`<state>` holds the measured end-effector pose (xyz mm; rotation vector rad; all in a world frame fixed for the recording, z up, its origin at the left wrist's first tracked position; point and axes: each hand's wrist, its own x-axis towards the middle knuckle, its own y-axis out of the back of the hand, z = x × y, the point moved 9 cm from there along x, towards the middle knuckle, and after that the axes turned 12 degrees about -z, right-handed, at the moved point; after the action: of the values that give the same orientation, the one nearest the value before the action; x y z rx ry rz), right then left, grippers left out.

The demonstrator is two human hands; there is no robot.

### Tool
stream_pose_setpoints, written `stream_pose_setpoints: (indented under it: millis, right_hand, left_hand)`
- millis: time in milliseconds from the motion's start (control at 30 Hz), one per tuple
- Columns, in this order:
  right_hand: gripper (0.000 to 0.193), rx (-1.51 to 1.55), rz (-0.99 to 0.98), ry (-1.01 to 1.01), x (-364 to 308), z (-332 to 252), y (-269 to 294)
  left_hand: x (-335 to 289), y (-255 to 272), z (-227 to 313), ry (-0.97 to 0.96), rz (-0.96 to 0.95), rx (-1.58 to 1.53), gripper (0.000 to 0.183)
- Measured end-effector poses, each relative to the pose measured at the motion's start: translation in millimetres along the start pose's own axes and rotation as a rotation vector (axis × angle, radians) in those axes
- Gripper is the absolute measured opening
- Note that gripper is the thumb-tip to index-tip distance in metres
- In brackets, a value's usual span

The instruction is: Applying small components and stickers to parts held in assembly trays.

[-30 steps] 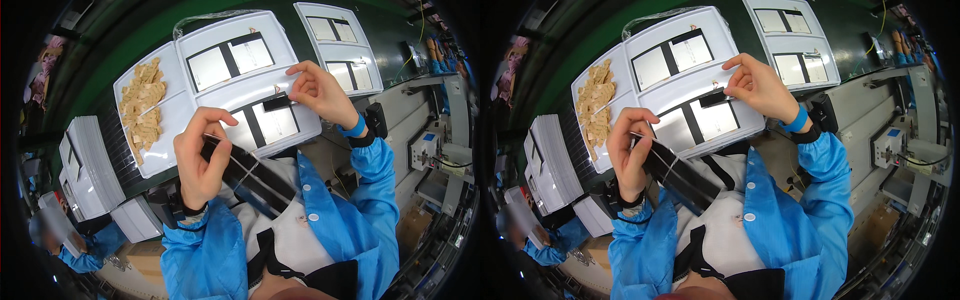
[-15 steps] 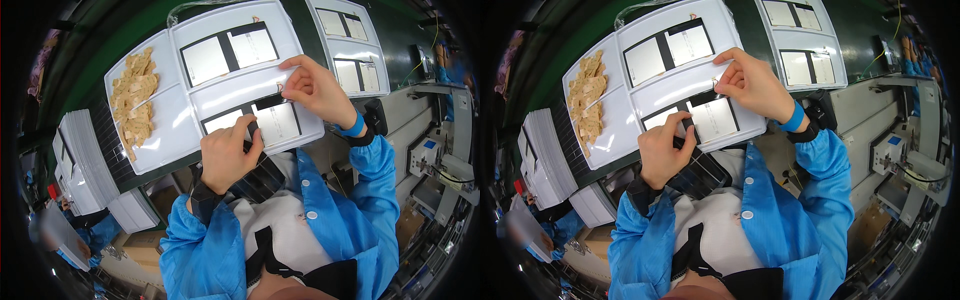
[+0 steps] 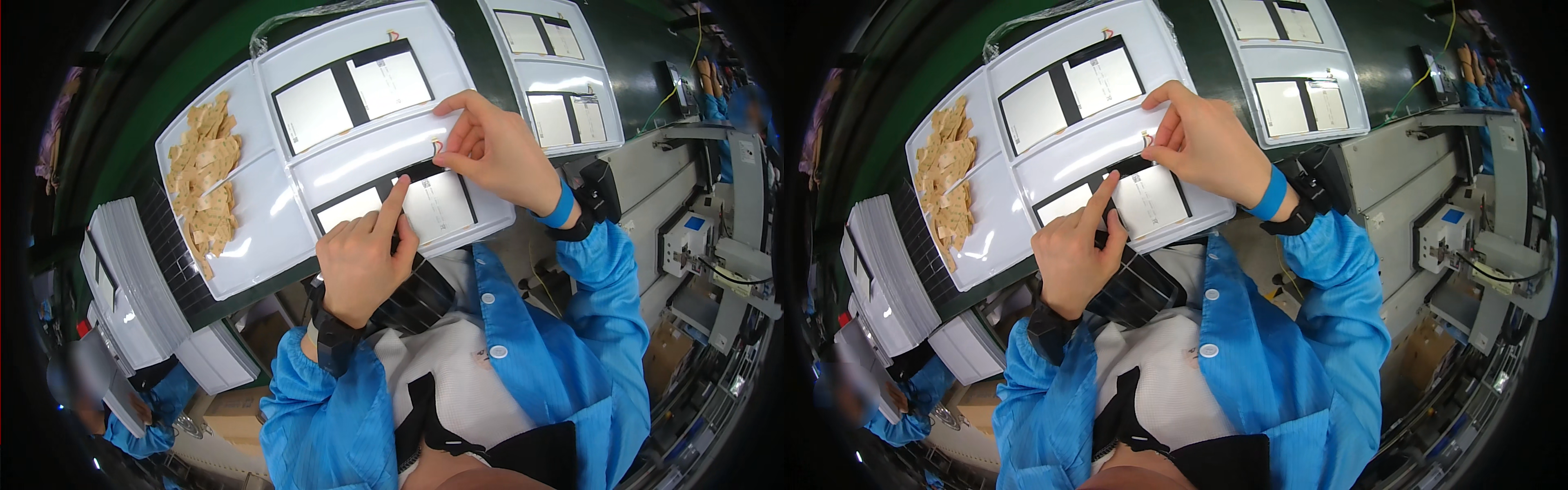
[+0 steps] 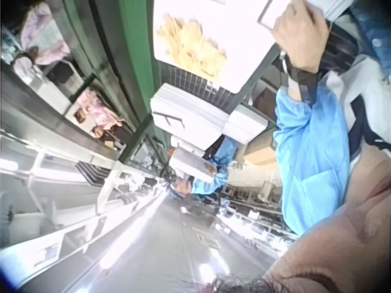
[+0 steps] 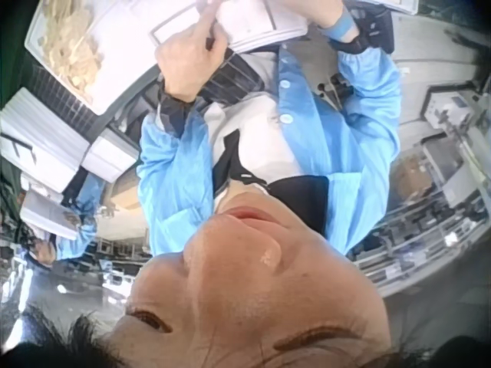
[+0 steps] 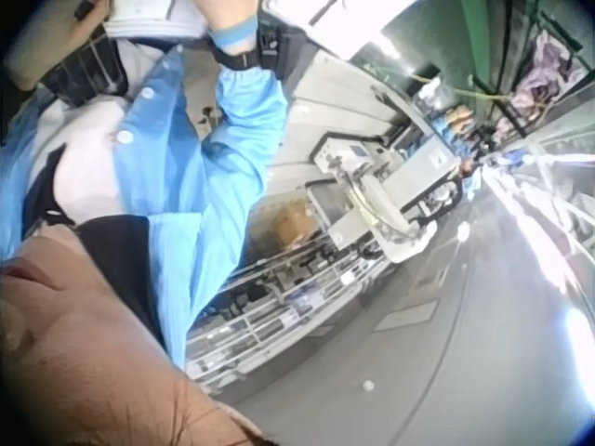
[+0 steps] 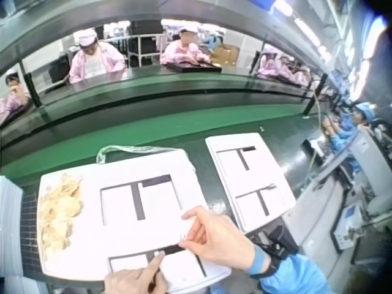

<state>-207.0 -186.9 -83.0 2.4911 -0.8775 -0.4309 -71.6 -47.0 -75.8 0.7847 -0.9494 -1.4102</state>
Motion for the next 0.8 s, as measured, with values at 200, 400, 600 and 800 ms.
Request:
stream_pose_setpoints:
  millis: [200,400,600,800]
  right_hand:
    - [0.044,-0.049,0.043,0.026,-2,-5,4]
    - [0.051,-0.404,0.176,-0.036,-17,-18,14]
    - [0.052,-0.738,-0.081,0.32,-45,-48,-42]
    - [0.051,-0.818,-0.023,0.202,-65,-27,-17]
  left_hand:
    - [1,0,0,0.017,-0.004,-0.018,0.051]
    - [0,1,2,-0.023,0.041,0.015,0.047]
    - [-3,2,4,-0.043,0.08,0.0,0.046]
    - [-13,25,-16,0.143,-0.022,-0.118,0.026]
